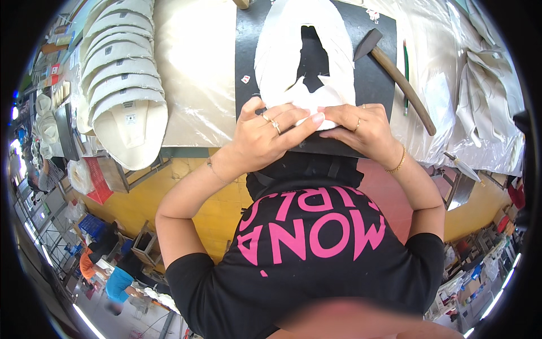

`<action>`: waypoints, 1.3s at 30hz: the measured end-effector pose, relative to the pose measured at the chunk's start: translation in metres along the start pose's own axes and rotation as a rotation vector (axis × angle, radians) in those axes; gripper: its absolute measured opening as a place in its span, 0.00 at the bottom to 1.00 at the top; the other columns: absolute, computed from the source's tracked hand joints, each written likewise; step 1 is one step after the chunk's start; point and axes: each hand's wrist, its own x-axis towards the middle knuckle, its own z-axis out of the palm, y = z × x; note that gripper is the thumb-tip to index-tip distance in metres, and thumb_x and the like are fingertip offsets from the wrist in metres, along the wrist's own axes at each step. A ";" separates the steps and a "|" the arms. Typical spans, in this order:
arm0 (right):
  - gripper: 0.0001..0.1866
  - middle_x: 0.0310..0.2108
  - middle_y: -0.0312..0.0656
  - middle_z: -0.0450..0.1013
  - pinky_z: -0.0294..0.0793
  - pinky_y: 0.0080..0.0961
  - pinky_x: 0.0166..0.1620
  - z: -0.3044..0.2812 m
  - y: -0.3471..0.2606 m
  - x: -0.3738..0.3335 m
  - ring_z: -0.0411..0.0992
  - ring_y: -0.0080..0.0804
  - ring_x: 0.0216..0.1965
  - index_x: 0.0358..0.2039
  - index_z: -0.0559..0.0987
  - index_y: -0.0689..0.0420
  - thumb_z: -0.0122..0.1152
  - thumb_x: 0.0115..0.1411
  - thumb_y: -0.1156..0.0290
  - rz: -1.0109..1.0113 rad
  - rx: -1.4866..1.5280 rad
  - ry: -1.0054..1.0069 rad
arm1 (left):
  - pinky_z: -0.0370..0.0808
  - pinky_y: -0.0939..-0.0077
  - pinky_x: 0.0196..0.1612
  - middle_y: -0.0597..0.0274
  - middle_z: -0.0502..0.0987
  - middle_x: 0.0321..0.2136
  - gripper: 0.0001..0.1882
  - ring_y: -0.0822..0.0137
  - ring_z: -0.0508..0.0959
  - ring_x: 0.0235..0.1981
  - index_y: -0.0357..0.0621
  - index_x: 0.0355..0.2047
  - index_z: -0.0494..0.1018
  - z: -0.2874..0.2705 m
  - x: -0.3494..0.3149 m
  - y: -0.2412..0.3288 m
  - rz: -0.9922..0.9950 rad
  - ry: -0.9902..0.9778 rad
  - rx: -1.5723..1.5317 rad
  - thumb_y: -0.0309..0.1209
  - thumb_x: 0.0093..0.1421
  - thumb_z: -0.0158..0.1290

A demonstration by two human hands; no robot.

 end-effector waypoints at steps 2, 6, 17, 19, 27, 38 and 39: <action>0.18 0.37 0.31 0.81 0.72 0.20 0.24 0.000 -0.001 0.001 0.77 0.28 0.23 0.39 0.83 0.51 0.73 0.48 0.62 0.020 0.004 -0.003 | 0.57 0.65 0.49 0.70 0.81 0.42 0.37 0.71 0.81 0.41 0.50 0.60 0.63 -0.005 0.004 -0.004 -0.007 -0.084 -0.031 0.32 0.51 0.67; 0.17 0.35 0.31 0.81 0.72 0.21 0.24 -0.001 0.000 0.000 0.76 0.29 0.22 0.38 0.83 0.52 0.73 0.47 0.60 0.035 -0.002 -0.009 | 0.58 0.67 0.47 0.72 0.82 0.40 0.41 0.72 0.80 0.39 0.47 0.62 0.63 -0.010 0.009 -0.011 -0.029 -0.197 -0.120 0.33 0.49 0.68; 0.15 0.24 0.43 0.76 0.71 0.33 0.27 -0.023 -0.013 0.028 0.74 0.43 0.22 0.33 0.83 0.54 0.72 0.50 0.57 0.214 0.065 -0.122 | 0.59 0.69 0.47 0.68 0.82 0.31 0.47 0.69 0.76 0.30 0.48 0.66 0.60 -0.023 0.032 -0.013 -0.165 -0.300 -0.229 0.33 0.47 0.70; 0.16 0.17 0.49 0.70 0.68 0.32 0.27 -0.050 -0.016 0.046 0.69 0.46 0.20 0.32 0.82 0.56 0.73 0.50 0.57 0.335 0.101 -0.197 | 0.62 0.73 0.44 0.67 0.81 0.28 0.47 0.72 0.74 0.28 0.48 0.66 0.60 -0.042 0.054 -0.017 -0.216 -0.225 -0.245 0.33 0.46 0.70; 0.17 0.17 0.26 0.67 0.55 0.13 0.18 -0.116 -0.017 0.121 0.60 0.09 0.16 0.27 0.79 0.60 0.74 0.53 0.59 0.392 0.275 -0.274 | 0.65 0.84 0.23 0.66 0.76 0.21 0.51 0.81 0.71 0.23 0.41 0.68 0.51 -0.104 0.152 -0.025 -0.676 -0.367 -0.800 0.22 0.48 0.69; 0.12 0.39 0.34 0.82 0.66 0.20 0.22 -0.036 -0.011 0.036 0.73 0.21 0.19 0.40 0.83 0.52 0.62 0.54 0.72 -0.317 -0.487 0.190 | 0.55 0.70 0.56 0.75 0.83 0.33 0.15 0.78 0.82 0.35 0.48 0.43 0.78 -0.028 0.041 -0.007 0.201 0.135 0.434 0.24 0.54 0.57; 0.16 0.43 0.34 0.81 0.65 0.17 0.22 -0.023 -0.001 0.031 0.71 0.16 0.19 0.43 0.82 0.54 0.59 0.53 0.75 -0.364 -0.484 0.193 | 0.54 0.71 0.55 0.73 0.83 0.35 0.13 0.79 0.82 0.38 0.49 0.42 0.79 -0.013 0.031 -0.011 0.203 0.114 0.427 0.24 0.56 0.56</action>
